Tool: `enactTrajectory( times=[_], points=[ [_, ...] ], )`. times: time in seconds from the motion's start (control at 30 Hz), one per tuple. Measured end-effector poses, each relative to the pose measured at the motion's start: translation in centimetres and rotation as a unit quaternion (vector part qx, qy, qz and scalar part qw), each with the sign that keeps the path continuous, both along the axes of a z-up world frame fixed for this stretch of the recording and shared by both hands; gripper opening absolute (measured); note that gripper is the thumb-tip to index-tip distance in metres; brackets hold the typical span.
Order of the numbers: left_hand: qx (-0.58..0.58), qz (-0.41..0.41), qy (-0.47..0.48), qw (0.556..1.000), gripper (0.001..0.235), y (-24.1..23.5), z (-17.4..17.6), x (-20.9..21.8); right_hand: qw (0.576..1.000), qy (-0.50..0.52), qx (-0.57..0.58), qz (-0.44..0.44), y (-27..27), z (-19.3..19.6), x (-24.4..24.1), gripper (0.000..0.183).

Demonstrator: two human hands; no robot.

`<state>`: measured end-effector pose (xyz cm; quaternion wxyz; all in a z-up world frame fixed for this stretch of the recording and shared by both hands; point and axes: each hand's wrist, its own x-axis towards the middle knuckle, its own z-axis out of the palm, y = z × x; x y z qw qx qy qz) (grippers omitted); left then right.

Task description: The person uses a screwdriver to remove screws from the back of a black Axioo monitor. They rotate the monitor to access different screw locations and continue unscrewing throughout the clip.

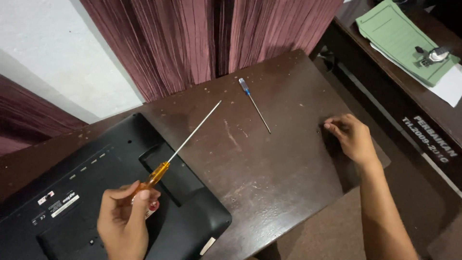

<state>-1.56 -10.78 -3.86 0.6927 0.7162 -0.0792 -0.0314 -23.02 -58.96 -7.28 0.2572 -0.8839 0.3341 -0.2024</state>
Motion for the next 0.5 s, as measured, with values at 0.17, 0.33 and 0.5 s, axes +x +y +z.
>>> enactTrajectory(
  times=[0.17,0.33,0.5],
  points=[
    [-0.044,-0.006,-0.014,0.999,0.012,0.0,-0.6,0.6,0.997,0.051,0.063,0.008,-0.1,1.2,1.0,0.017],
    [-0.062,-0.01,-0.021,0.998,0.014,0.0,-1.0,0.5,0.996,0.069,0.056,0.016,-1.1,0.1,1.0,0.021],
    [-0.097,-0.016,0.02,0.995,0.013,0.4,-2.3,0.9,0.996,0.067,-0.032,0.051,-3.5,-3.1,0.9,0.023]
  ],
)
